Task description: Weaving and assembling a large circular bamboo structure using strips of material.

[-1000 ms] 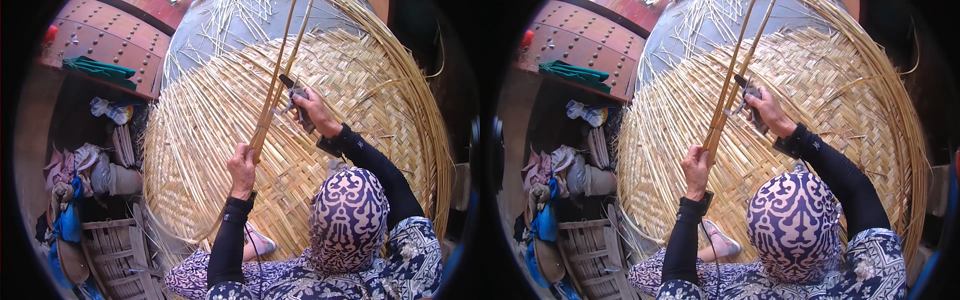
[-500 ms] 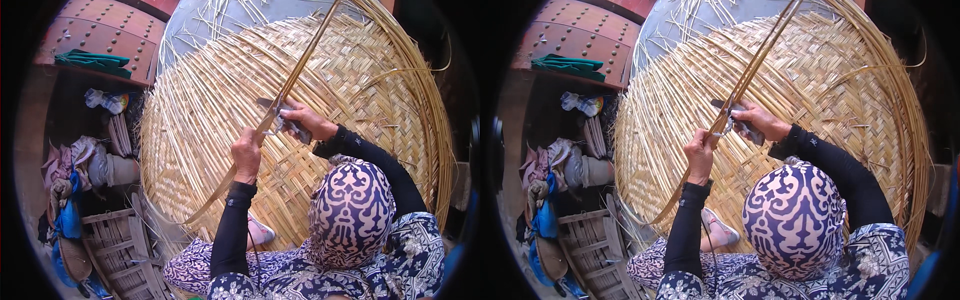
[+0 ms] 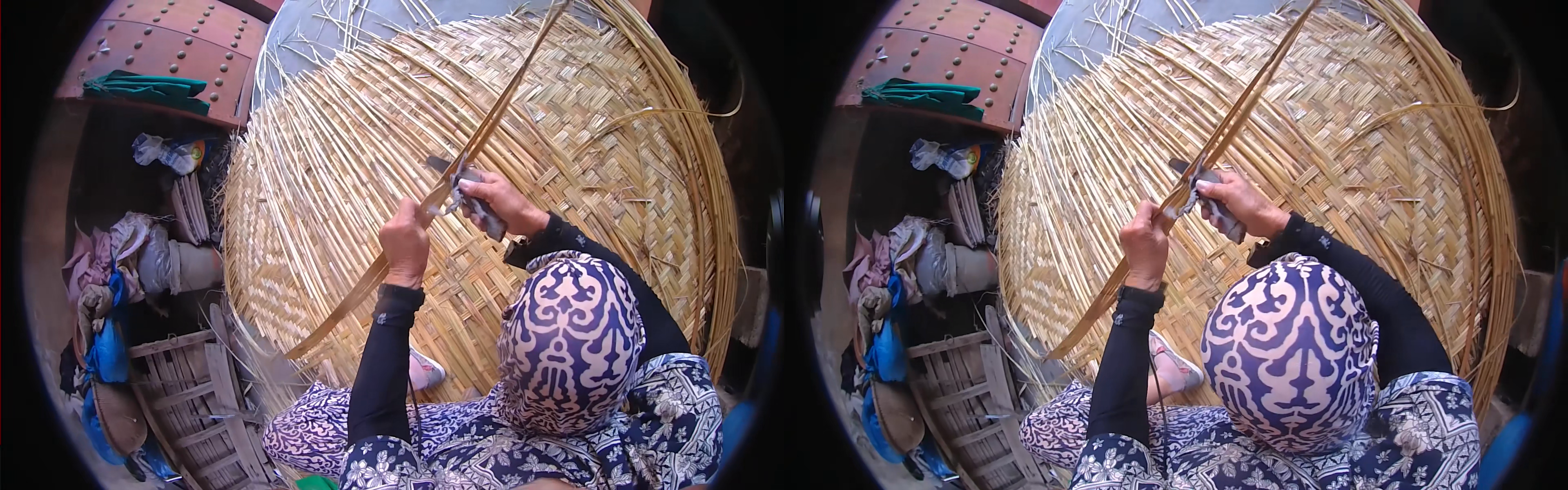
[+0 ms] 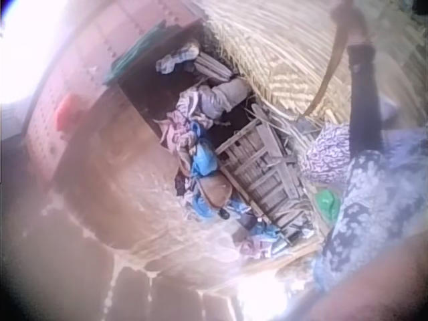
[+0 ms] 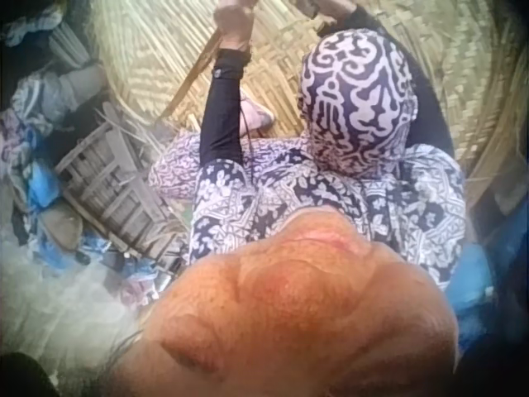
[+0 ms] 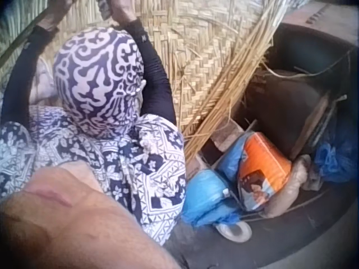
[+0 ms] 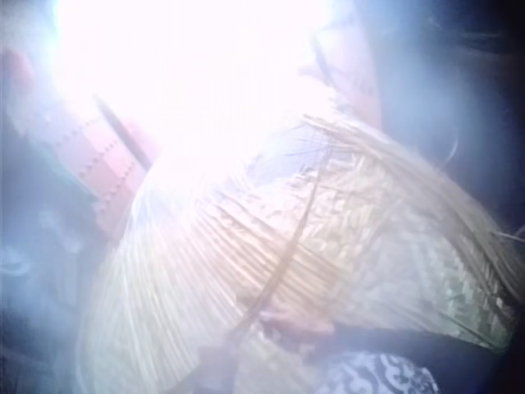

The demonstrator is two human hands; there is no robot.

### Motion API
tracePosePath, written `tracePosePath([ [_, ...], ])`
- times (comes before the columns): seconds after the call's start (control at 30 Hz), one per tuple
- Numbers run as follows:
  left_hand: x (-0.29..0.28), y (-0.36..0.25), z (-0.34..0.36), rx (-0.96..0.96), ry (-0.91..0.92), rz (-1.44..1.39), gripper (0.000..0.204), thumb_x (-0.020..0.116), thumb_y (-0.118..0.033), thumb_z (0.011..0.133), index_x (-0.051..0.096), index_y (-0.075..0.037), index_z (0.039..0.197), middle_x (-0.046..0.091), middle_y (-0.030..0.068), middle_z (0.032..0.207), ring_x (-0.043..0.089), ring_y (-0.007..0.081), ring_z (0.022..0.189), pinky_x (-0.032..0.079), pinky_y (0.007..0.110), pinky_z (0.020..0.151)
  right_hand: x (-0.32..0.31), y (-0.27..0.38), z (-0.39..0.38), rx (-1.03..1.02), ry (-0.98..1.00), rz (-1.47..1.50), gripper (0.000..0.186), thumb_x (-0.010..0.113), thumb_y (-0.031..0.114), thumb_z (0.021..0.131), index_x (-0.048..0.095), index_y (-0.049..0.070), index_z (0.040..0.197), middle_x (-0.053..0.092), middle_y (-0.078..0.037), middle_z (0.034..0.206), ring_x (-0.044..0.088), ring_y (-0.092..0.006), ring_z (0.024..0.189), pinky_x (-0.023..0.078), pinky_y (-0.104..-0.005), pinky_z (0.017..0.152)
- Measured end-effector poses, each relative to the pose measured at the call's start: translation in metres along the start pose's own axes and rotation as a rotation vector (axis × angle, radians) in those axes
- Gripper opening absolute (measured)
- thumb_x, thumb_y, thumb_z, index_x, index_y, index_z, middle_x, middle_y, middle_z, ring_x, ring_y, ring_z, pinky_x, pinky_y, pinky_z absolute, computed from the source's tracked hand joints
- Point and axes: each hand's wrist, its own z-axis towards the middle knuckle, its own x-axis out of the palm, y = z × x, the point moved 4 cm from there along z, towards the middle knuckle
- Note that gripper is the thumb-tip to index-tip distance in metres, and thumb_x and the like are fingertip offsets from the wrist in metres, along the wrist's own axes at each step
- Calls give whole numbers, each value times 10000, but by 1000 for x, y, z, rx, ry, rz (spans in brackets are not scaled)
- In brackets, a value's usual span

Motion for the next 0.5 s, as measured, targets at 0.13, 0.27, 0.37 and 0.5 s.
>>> tracePosePath([
  [0.13, 8, -13, 2, 74, -19, -58, 74, 530, -62, 722, 461, -66, 695, 511, 105, 538, 534, 268, 489, 387, 355, 426, -20, 7, 0, -5, -33, 51, 150, 447, 178, 834, 452, 44, 901, 538, -49, 631, 491, -78, 433, 391, -178, 364],
  [0.27, 6, -19, 7, 66, -33, -26, 70, 502, -7, 697, 461, -63, 705, 520, 106, 560, 542, 265, 510, 400, 359, 439, -38, 30, -5, -304, -267, -148, 165, 438, 197, 838, 436, 44, 902, 514, -25, 614, 470, -72, 428, 393, -172, 384],
  [0.37, 8, -9, 3, 21, -15, 22, 91, 575, -38, 690, 486, -54, 701, 536, 123, 564, 556, 271, 537, 410, 342, 466, -11, -11, 4, -100, -61, -84, 183, 430, 179, 838, 451, 35, 948, 510, -31, 636, 457, -70, 427, 379, -172, 378],
  [0.5, 10, -6, -6, 16, 18, 43, 73, 494, -3, 683, 468, -62, 717, 518, 123, 568, 538, 287, 523, 409, 366, 455, -23, -11, -8, 257, 156, 415, 177, 435, 213, 833, 465, 40, 846, 503, -31, 609, 468, -85, 465, 373, -181, 413],
])
